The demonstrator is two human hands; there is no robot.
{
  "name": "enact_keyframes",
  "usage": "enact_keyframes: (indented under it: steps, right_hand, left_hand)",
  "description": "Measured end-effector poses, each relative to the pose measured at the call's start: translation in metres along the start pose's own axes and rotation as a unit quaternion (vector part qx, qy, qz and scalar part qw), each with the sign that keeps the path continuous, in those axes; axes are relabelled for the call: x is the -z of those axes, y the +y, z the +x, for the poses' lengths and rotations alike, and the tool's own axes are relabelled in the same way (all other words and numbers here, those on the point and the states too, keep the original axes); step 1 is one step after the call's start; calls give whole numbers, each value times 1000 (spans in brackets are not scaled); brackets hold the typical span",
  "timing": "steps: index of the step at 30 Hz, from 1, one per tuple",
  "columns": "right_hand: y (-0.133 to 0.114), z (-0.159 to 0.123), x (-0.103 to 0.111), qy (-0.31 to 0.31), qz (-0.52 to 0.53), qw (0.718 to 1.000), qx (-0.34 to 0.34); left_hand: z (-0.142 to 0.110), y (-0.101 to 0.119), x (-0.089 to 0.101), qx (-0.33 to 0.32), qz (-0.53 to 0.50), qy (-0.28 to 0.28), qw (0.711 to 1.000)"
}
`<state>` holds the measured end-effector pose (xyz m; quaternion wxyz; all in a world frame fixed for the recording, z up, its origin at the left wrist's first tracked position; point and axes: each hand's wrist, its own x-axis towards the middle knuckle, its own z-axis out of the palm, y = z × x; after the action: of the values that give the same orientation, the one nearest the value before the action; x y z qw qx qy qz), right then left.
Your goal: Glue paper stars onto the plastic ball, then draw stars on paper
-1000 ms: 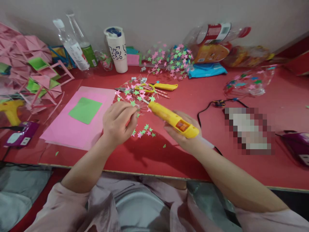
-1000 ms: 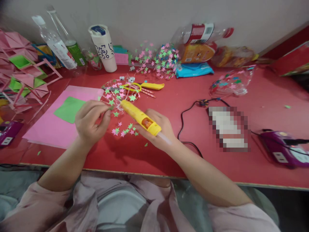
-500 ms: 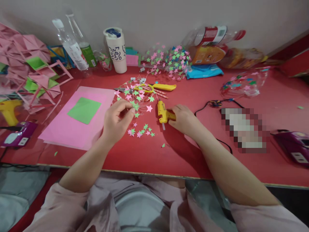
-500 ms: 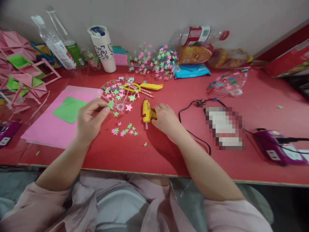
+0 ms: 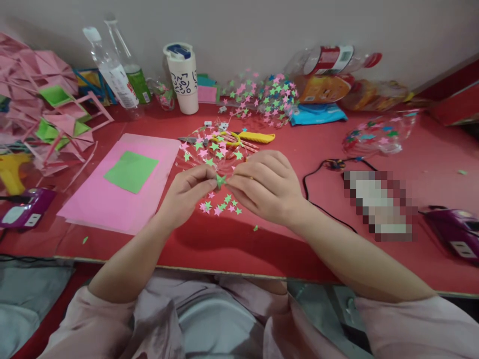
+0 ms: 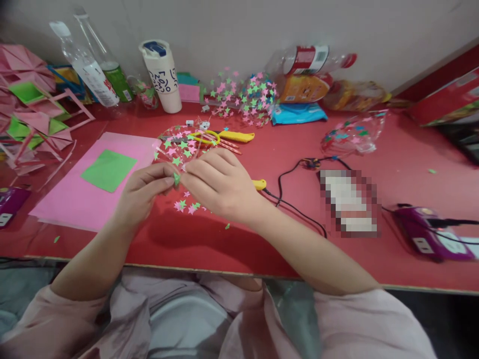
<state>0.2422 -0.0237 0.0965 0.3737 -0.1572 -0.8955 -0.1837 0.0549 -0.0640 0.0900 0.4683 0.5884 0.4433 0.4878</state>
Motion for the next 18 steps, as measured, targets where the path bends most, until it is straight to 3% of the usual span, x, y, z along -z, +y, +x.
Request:
enact_keyframes:
  steps: [5, 8, 10, 13, 15, 18]
  right_hand:
    - [2, -4, -5, 22, 16, 999, 22]
    - [4, -4, 0, 10, 42, 999, 0]
    - [9, -3, 6, -22, 79, 996, -47]
    - [20, -2, 14, -114, 159, 971, -136]
    - [25, -1, 17, -177, 211, 944, -181]
    - [26, -1, 13, -219, 268, 900, -264]
  left_hand:
    - [0, 4, -1, 1, 31, -23, 999]
    - [-1, 4, -3, -53, 135, -6, 989]
    - [-1, 1, -2, -138, 247, 41, 958]
    - [2, -7, -1, -234, 397, 108, 881]
    - [3, -12, -1, -246, 456, 116, 847]
    - [4, -19, -5, -244, 499, 99, 826]
